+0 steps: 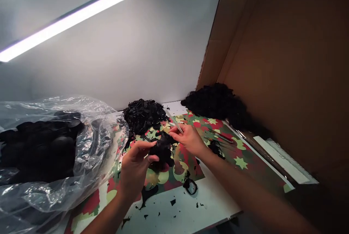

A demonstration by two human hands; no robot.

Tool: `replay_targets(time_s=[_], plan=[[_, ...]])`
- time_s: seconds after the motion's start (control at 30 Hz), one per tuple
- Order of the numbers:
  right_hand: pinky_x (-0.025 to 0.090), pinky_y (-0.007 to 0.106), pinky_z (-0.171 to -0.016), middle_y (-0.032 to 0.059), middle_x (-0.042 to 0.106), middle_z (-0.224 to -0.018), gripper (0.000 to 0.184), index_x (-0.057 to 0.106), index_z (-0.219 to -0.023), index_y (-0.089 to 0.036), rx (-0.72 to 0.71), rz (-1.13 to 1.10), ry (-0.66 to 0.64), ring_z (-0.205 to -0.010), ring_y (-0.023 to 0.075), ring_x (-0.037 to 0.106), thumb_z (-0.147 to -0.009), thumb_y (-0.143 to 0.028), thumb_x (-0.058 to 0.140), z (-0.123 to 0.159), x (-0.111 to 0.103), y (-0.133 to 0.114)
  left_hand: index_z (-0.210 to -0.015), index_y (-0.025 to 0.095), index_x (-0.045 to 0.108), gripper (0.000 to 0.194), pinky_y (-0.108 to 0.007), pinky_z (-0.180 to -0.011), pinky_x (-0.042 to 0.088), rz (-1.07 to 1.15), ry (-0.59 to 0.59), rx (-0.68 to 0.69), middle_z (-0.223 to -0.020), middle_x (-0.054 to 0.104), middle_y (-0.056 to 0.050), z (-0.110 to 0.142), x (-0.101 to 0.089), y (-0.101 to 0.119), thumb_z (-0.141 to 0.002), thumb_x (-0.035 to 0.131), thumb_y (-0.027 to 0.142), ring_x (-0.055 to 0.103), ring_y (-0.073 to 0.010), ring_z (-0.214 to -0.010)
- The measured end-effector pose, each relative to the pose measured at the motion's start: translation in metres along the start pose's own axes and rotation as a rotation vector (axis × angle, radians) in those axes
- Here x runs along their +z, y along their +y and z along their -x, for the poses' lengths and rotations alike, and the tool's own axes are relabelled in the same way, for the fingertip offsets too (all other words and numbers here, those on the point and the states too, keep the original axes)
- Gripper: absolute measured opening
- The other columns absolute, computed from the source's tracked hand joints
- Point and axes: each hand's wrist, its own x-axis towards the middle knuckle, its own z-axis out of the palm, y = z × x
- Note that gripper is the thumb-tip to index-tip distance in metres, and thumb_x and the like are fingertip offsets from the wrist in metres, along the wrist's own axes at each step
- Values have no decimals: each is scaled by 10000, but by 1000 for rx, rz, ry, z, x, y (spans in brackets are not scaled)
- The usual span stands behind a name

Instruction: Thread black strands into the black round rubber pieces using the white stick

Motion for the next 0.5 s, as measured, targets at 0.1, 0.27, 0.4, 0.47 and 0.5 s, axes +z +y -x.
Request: replay_targets(time_s=[0.1, 0.27, 0.4, 0.47, 0.5], plan=[[484, 284, -725, 28, 725, -845, 156, 744, -858, -186, -126, 40, 13, -775, 173, 642, -817, -145, 599, 1, -1, -3, -932, 220, 721, 206, -232, -687, 558, 58, -14, -93, -873, 710, -7, -3, -3, -4, -753, 822, 234, 679, -149, -784], [467, 265, -647, 6, 690, -763, 242, 763, -918, -194, -92, -68, -27, -691, 156, 614, -871, -146, 530, 12, 7, -20, -962, 219, 691, 247, -245, -742, 557, 82, -45, -180, -915, 704, -11, -5, -5, -7, -754, 823, 229, 678, -155, -839], [456, 271, -621, 22, 659, -756, 345, 744, -846, -187, -139, -229, -42, -683, 155, 585, -991, -376, 494, 24, 14, -32, -1007, 236, 682, 296, -244, -816, 547, 96, -18, -223, -999, 703, -24, -7, -6, -11, -751, 830, 255, 670, -176, -986], [466, 287, -634, 48, 656, -814, 472, 713, -745, -187, -183, -297, 50, -702, 158, 576, -1029, -419, 416, 27, 16, -33, -1090, 248, 673, 358, -262, -839, 548, 153, -11, -264, -1104, 692, -46, -8, -7, -13, -766, 820, 286, 661, -193, -1043], [480, 299, -661, 63, 660, -870, 505, 706, -736, -190, -205, -323, 109, -749, 168, 588, -1042, -427, 381, 28, 16, -32, -1133, 252, 667, 388, -279, -853, 552, 188, -15, -290, -1158, 682, -58, -9, -7, -13, -777, 811, 301, 659, -202, -1062]])
